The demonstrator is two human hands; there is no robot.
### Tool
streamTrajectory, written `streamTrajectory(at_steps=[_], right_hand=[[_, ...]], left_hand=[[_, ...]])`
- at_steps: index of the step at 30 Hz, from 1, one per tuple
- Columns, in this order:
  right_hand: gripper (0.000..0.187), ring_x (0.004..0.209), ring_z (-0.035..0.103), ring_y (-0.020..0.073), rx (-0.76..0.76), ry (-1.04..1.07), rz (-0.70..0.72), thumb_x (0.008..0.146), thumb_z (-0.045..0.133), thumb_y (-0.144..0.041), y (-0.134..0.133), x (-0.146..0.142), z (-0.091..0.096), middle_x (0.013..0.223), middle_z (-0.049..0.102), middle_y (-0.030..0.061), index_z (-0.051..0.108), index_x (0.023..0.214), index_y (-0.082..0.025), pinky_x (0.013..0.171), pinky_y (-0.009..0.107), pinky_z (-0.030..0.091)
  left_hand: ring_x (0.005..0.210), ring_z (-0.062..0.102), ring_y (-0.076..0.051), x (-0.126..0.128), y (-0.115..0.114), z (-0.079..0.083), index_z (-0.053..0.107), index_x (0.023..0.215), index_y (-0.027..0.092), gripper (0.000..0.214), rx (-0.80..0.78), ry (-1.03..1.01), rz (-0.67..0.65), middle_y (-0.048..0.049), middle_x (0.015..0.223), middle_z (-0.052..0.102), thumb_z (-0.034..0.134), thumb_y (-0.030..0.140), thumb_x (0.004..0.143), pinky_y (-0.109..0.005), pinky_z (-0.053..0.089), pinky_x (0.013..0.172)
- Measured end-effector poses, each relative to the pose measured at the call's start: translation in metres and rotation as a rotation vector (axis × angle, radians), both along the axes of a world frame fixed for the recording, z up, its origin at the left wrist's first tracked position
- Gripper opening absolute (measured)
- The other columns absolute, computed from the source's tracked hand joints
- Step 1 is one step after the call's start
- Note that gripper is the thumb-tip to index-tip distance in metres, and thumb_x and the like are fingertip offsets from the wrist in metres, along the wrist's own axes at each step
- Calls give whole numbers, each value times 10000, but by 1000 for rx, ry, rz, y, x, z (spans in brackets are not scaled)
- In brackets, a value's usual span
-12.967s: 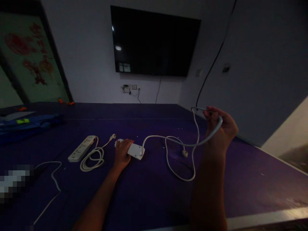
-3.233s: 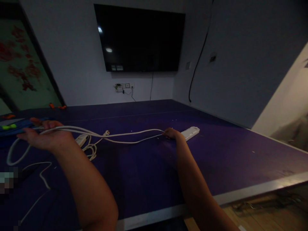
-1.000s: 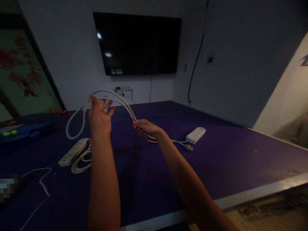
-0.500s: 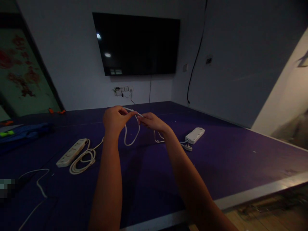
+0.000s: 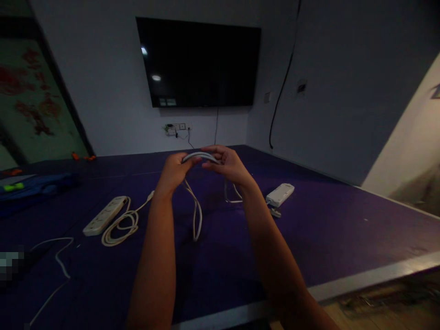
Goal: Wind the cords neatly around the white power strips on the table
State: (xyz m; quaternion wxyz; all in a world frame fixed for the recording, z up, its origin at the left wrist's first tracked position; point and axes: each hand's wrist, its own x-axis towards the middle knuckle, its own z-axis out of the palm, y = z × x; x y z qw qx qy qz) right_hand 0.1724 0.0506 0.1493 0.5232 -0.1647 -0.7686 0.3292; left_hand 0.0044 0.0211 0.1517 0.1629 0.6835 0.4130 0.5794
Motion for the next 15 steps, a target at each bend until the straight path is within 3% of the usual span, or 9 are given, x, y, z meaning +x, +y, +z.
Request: streamTrajectory(at_steps=[3, 6, 9, 12, 15], right_hand=[[558, 548, 491, 72, -32, -104, -51, 625, 735, -221, 16, 10, -9, 622, 566, -39, 558, 1145, -123, 526, 193, 390], [367, 463, 466, 62, -226, -395, -60, 704, 661, -233, 38, 28, -27, 575, 575, -31, 620, 1055, -132, 461, 189, 370], [170, 440, 468, 68, -420, -581, -100, 755, 617, -271, 58, 44, -48, 485, 520, -31, 660, 800, -113, 449, 191, 369], [305, 371, 349, 42, -506, -511, -141, 819, 553, -373, 67, 50, -61, 408, 360, -76, 616, 665, -117, 399, 178, 298], [370, 341, 241, 25, -537, -302, -143, 859, 493, -435, 66, 42, -59, 425, 278, -99, 571, 661, -132, 356, 170, 198]], left_hand=[[376, 315, -58, 5, 7, -1, 543, 549, 166, 338, 94, -270, 58, 66, 430, 369, 687, 450, 663, -202, 222, 370], [342, 254, -38, 5, 8, 2, 495, 512, 170, 339, 164, -523, 110, 84, 404, 323, 711, 397, 641, -193, 185, 340], [323, 216, -26, -2, 4, 8, 452, 509, 178, 346, 185, -742, 135, 100, 389, 299, 716, 368, 627, -182, 174, 321], [313, 207, -23, -10, 1, 10, 425, 509, 183, 351, 208, -852, 155, 109, 375, 279, 707, 350, 633, -177, 174, 317], [318, 219, -26, -14, 4, 8, 413, 515, 185, 348, 256, -903, 152, 109, 376, 275, 676, 346, 675, -178, 197, 330]])
